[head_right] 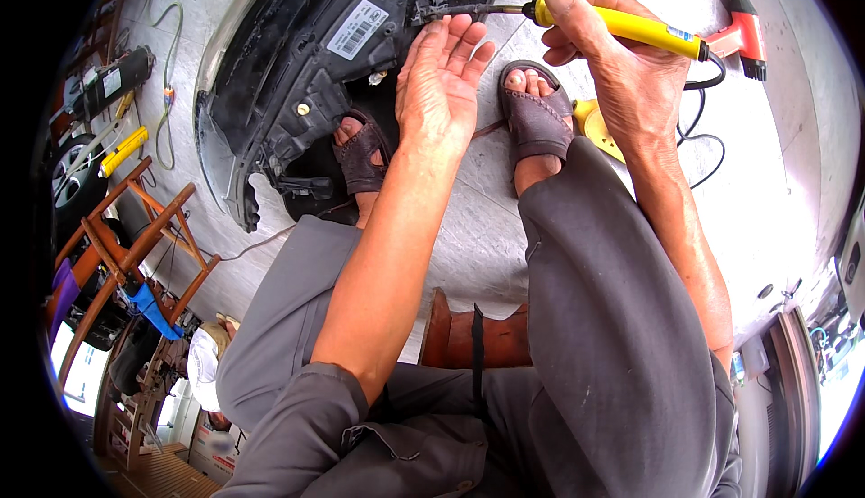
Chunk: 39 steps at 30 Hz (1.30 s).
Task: The person uses a soldering iron to apply heat to a specific area on the back of a car headlight assembly. They hold the assembly steady with one hand while carefully maneuvering the soldering iron with the other, focusing on a small section near a barcode label.
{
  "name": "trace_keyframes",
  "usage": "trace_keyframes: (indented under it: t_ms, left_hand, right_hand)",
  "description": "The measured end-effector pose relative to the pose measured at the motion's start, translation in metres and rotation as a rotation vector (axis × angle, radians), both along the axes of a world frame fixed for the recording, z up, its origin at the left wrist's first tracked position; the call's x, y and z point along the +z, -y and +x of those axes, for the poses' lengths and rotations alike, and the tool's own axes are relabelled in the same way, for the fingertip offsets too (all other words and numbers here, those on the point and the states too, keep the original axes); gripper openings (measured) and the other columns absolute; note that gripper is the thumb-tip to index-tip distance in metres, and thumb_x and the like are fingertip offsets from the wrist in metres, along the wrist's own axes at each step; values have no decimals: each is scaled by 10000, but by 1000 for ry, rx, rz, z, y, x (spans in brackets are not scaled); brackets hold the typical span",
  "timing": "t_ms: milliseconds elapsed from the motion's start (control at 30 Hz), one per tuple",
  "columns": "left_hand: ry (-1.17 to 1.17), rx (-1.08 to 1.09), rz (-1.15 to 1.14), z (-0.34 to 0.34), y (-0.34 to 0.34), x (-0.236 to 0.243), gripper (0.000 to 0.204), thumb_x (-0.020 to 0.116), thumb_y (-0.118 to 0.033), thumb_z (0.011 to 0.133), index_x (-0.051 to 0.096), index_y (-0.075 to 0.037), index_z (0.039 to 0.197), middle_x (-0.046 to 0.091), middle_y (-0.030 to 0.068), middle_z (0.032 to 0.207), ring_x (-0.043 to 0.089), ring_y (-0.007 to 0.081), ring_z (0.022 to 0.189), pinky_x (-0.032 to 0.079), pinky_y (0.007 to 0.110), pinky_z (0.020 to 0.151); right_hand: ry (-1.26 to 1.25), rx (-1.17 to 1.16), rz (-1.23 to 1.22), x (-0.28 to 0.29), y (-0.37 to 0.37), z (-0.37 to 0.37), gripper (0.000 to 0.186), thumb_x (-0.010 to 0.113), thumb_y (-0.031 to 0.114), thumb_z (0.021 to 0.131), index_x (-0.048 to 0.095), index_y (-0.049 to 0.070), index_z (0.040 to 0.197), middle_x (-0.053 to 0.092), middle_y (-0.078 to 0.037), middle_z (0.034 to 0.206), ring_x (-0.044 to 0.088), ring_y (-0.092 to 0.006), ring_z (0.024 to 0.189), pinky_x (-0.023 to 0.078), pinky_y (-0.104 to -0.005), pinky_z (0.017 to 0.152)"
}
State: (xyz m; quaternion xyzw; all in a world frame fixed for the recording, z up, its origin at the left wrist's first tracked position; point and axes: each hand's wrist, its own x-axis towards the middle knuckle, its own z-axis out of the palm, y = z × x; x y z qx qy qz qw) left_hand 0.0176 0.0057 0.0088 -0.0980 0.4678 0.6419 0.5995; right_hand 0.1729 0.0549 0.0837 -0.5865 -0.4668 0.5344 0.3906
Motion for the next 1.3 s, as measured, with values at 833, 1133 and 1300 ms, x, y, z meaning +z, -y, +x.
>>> trace_keyframes:
  t_ms: [833, 1133, 1300]
  left_hand:
    - [18, 2, 3, 0, 0, -1, 172, 622, -168, 953, 623, -29, 1053, 678, 77, 968, 666, 203, 925, 566, 378, 823]
    - [20, 14, -6, -1, 0, 1, 199, 635, -160, 940, 611, -16, 1076, 680, 104, 993, 666, 225, 934, 567, 388, 827]
    - [17, 9, -17, -1, 0, 1, 205, 635, -158, 936, 610, -14, 1081, 679, 112, 1005, 665, 230, 942, 566, 390, 828]
  right_hand:
    - [-20, 0, -8, 2, 1, -3, 346, 762, 260, 854, 699, -50, 995, 708, -126, 807, 686, -161, 671, 566, -266, 626]
    - [5, 2, 18, 6, 4, 5, 343, 753, 246, 861, 691, -40, 1040, 709, -128, 822, 685, -164, 673, 562, -267, 644]
    - [54, 20, 38, 9, 3, 8, 339, 737, 250, 874, 688, -25, 1064, 707, -118, 831, 680, -156, 693, 558, -263, 671]
